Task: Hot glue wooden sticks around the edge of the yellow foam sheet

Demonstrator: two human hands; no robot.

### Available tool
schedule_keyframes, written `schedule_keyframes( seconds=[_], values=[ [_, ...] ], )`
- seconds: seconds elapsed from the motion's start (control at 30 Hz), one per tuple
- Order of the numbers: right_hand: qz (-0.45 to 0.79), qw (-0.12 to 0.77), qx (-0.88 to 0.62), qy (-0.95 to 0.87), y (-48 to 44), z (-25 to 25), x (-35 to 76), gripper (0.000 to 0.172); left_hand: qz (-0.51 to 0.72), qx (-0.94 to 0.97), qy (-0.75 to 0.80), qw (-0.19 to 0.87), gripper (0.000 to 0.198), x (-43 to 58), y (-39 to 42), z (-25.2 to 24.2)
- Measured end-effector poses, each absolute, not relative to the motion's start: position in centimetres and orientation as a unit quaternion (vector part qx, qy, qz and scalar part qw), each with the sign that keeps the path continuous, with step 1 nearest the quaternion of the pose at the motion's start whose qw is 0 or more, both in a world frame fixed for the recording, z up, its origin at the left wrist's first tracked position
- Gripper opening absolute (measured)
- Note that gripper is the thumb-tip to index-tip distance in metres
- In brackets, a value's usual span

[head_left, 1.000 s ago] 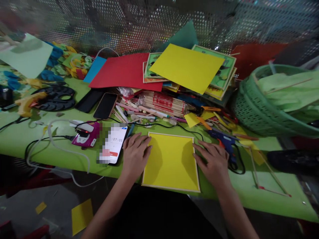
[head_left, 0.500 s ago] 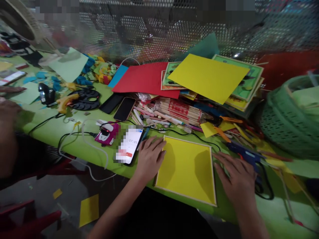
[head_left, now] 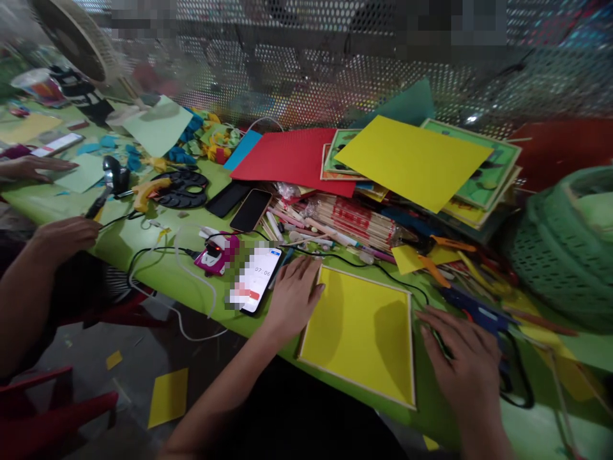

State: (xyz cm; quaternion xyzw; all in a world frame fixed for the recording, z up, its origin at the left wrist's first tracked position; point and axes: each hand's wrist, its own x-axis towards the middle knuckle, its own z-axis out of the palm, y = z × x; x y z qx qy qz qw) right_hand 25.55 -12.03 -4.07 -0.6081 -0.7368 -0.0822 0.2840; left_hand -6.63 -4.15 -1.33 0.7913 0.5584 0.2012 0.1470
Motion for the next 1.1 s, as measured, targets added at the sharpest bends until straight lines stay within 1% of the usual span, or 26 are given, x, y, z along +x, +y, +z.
schedule_keyframes(
  seconds=[0.17,0.37,0.5,0.6,0.7,0.77,0.87,0.97,1.1],
  values=[
    [-0.072,0.294,-0.594,-0.745,-12.2,-4.1,25.9,0.019,0.193,0.783,0.577,0.132,0.043,-6.1,-2.7,-0.9],
    [-0.064,0.311,-0.597,-0.737,-12.5,-3.4,25.6,0.02,0.205,0.767,0.599,0.101,0.038,-5.2,-0.4,-1.5],
    [-0.053,0.319,-0.595,-0.736,-12.7,-3.3,25.5,0.02,0.227,0.75,0.612,0.107,0.025,-5.1,0.1,-1.8],
    [-0.049,0.318,-0.593,-0.738,-12.8,-3.5,25.6,0.02,0.267,0.723,0.623,0.136,0.016,-5.3,-0.1,-1.6],
    [-0.05,0.316,-0.599,-0.734,-12.8,-3.5,25.6,0.021,0.331,0.691,0.609,0.203,0.013,-5.3,-0.3,-1.1],
    [-0.051,0.324,-0.599,-0.731,-12.6,-3.1,25.5,0.022,0.38,0.666,0.58,0.276,0.013,-5.0,-0.3,-0.6],
    [-0.024,0.333,-0.574,-0.747,-11.5,-1.2,24.8,0.028,0.437,0.613,0.516,0.409,0.022,-3.9,0.0,0.3],
    [0.033,0.331,-0.546,-0.769,-8.9,1.6,23.3,0.035,0.464,0.551,0.452,0.526,0.032,-2.4,0.5,1.0],
    [0.11,0.371,-0.532,-0.753,-3.7,4.3,20.8,0.04,0.461,0.482,0.391,0.633,0.034,-0.7,1.6,1.7]
  ],
)
